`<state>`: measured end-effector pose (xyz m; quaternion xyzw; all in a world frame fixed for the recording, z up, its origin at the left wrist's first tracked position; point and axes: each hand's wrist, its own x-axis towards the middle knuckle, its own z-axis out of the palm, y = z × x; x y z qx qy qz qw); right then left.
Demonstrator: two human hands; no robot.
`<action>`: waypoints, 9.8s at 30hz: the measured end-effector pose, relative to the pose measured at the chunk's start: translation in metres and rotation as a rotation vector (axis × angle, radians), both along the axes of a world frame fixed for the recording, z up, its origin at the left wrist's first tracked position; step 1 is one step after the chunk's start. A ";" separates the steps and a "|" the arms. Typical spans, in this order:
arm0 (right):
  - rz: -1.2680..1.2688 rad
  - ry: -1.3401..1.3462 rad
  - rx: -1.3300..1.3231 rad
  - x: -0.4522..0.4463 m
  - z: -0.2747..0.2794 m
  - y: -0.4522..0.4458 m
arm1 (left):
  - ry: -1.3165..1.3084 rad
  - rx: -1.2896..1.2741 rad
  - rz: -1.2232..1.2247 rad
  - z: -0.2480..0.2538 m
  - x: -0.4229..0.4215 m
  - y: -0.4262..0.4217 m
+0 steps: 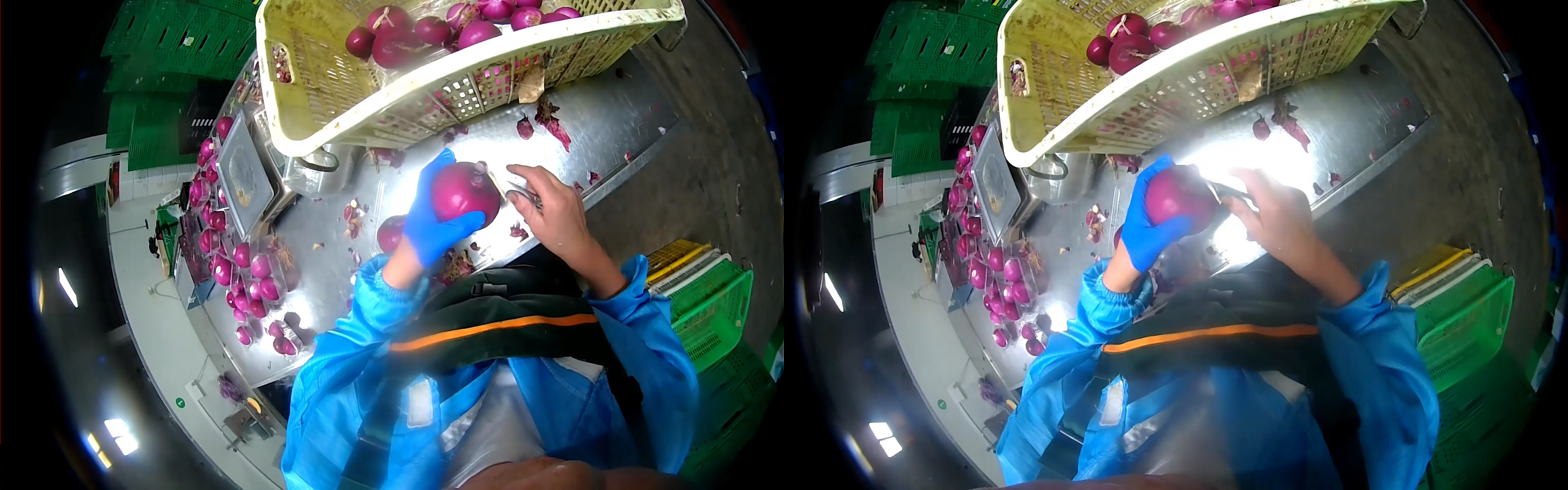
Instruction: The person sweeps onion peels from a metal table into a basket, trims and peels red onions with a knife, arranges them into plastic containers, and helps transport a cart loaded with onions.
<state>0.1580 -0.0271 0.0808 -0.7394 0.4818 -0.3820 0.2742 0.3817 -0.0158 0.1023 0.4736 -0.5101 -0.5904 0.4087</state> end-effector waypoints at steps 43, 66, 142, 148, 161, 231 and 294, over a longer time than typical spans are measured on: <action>0.192 0.352 0.256 0.134 -0.064 -0.024 | -0.599 -0.019 0.546 -0.123 0.152 0.128; 0.435 -0.036 0.751 0.248 -0.080 0.026 | -0.272 0.232 1.075 -0.143 0.425 0.226; -0.119 -0.175 0.429 0.002 -0.082 -0.027 | -0.548 -0.038 -0.039 0.056 0.048 -0.319; -0.206 -0.374 0.312 -0.003 0.018 -0.041 | 0.374 0.135 -0.186 0.139 0.013 -0.198; -0.104 0.137 -0.434 0.011 0.081 -0.028 | 0.436 0.189 -0.002 0.080 0.004 -0.042; 0.123 0.238 -0.271 0.006 0.002 -0.001 | 0.274 0.209 -0.152 0.024 0.029 0.013; 0.237 -0.178 0.894 0.157 -0.028 0.038 | -1.343 0.242 0.815 -0.003 0.424 -0.067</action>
